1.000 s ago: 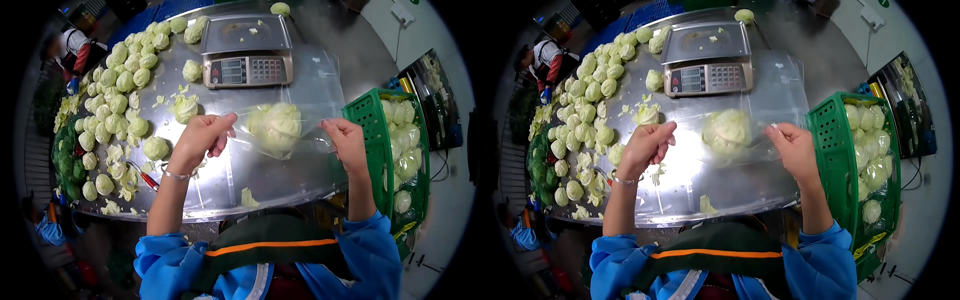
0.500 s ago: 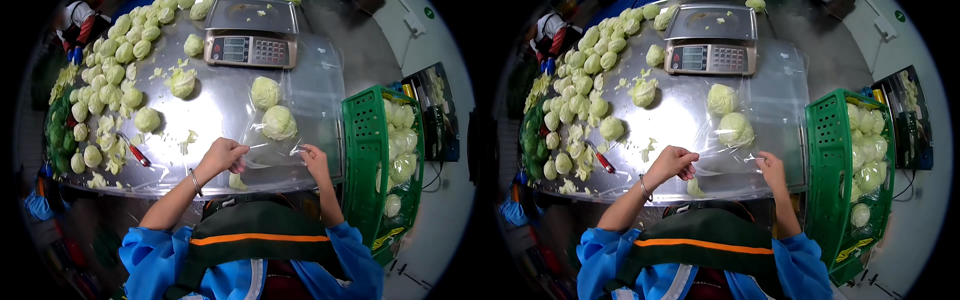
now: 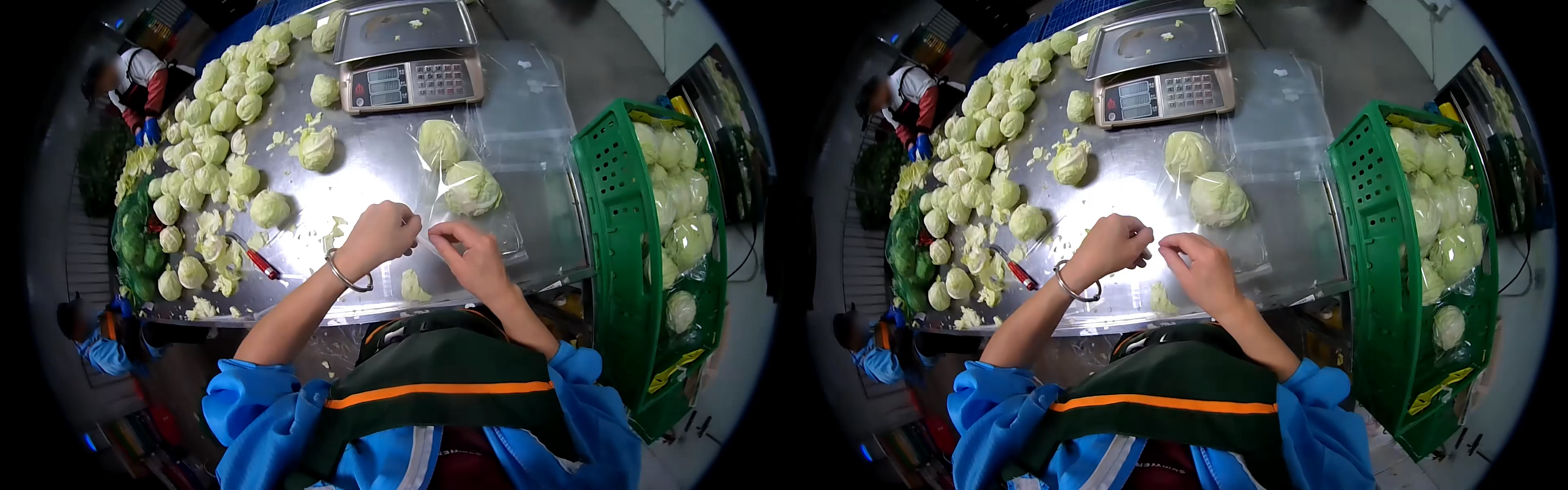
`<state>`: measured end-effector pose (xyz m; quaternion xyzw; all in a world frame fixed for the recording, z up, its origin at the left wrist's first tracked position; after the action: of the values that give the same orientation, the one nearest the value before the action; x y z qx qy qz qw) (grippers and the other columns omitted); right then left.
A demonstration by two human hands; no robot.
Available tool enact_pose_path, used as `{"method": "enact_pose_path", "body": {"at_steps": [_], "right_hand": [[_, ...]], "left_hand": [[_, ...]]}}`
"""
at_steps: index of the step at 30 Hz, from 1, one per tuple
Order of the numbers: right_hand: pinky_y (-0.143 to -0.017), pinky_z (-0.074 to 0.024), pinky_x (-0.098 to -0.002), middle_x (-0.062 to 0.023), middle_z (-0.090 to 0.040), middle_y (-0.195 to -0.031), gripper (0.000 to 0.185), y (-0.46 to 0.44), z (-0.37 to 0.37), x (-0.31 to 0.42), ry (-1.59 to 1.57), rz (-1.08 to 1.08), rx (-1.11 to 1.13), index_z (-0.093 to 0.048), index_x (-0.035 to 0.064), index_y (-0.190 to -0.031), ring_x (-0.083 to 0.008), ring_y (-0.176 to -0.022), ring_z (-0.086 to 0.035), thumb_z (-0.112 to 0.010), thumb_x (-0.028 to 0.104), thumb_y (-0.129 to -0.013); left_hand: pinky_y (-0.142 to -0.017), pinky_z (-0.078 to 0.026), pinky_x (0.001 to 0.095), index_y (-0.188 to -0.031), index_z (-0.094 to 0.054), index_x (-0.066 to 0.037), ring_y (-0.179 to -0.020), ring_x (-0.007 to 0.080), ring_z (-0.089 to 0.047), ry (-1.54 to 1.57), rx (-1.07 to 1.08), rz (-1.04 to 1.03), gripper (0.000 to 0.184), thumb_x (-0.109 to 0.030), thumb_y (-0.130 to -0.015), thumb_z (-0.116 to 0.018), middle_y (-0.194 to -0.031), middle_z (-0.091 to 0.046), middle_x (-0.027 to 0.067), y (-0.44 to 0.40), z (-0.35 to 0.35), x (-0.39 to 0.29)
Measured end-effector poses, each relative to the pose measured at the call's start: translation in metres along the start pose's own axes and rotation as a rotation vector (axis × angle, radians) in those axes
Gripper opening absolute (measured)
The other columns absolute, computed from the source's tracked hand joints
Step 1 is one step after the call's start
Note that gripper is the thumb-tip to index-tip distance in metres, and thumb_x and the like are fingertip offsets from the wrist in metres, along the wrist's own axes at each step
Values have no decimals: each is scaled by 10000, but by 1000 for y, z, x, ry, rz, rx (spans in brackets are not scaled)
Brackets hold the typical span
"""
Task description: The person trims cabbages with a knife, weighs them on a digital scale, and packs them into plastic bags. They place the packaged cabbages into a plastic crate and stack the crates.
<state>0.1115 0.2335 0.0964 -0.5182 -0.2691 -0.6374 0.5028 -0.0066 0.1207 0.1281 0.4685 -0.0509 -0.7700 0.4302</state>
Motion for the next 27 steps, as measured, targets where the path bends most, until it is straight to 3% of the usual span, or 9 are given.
{"method": "enact_pose_path", "body": {"at_steps": [5,11,14,16,19,21,23,24,27], "right_hand": [[-645,-471,-327,-105,-614,-863,233,-2,-8,-2,-78,-108,48,-606,38,-970,-260,-742,-609,-656,125,-759],[-528,-415,-370,-98,-480,-700,185,29,38,0,351,205,325,-510,45,-752,-268,-578,-505,-611,190,-808],[-578,-443,-399,-90,-506,-818,205,154,112,-55,481,-237,705,-523,55,-772,-260,-663,-547,-542,237,-864],[-648,-476,-365,-106,-568,-922,140,259,147,-130,294,-867,811,-553,54,-945,-237,-747,-588,-555,162,-855],[-693,-479,-352,-127,-582,-967,261,299,147,-175,203,-743,488,-515,49,-1085,-248,-807,-597,-574,106,-837],[-724,-481,-344,-141,-592,-997,367,317,142,-185,136,-659,261,-489,46,-1178,-255,-848,-603,-586,69,-824],[-846,-442,-349,-157,-531,-1128,466,180,126,-91,343,-744,103,-459,14,-1249,-269,-1065,-507,-620,136,-829],[-803,-458,-326,-154,-531,-1111,462,142,106,-98,430,-486,-121,-464,18,-1237,-266,-1038,-517,-630,85,-811],[-743,-490,-336,-139,-522,-1096,403,79,65,-126,369,-57,-306,-527,39,-1128,-300,-837,-575,-675,35,-754]], "left_hand": [[-558,-556,286,-819,-626,115,-596,213,-670,288,96,118,339,-175,-850,-453,-690,-654,176,-7,-2,-4],[-582,-563,288,-869,-614,119,-641,229,-675,408,155,62,325,-163,-851,-455,-745,-658,196,-7,-14,-7],[-589,-562,285,-946,-605,107,-676,228,-677,401,244,102,358,-217,-875,-471,-800,-660,197,-8,-9,-18],[-597,-559,288,-977,-606,87,-700,221,-676,341,322,131,387,-275,-898,-495,-839,-663,183,-6,-6,-18],[-584,-549,307,-1044,-597,59,-649,204,-665,172,291,138,471,-384,-894,-541,-842,-665,166,-5,33,-25],[-634,-542,311,-1124,-571,1,-701,222,-657,-304,12,-108,363,-267,-880,-581,-890,-663,134,-23,60,-22],[-772,-507,335,-1206,-514,-37,-921,281,-608,-767,-385,-684,412,-139,-820,-615,-1078,-608,131,-52,62,6],[-913,-426,386,-1241,-483,-78,-1144,323,-465,-814,-399,-867,521,-89,-747,-647,-1249,-498,131,-67,53,12],[-974,-348,436,-1195,-535,-188,-1183,306,-414,-599,-251,-993,559,-155,-674,-734,-1290,-454,112,-91,12,22]]}}
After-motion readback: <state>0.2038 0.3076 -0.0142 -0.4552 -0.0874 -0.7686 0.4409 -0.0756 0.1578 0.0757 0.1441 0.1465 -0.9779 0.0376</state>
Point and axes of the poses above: each hand's wrist, its own y-axis away from the middle knuckle, its own z-axis out of the back of the hand, x = y × z, the point moved 2 cm from there along -y, towards the middle knuckle
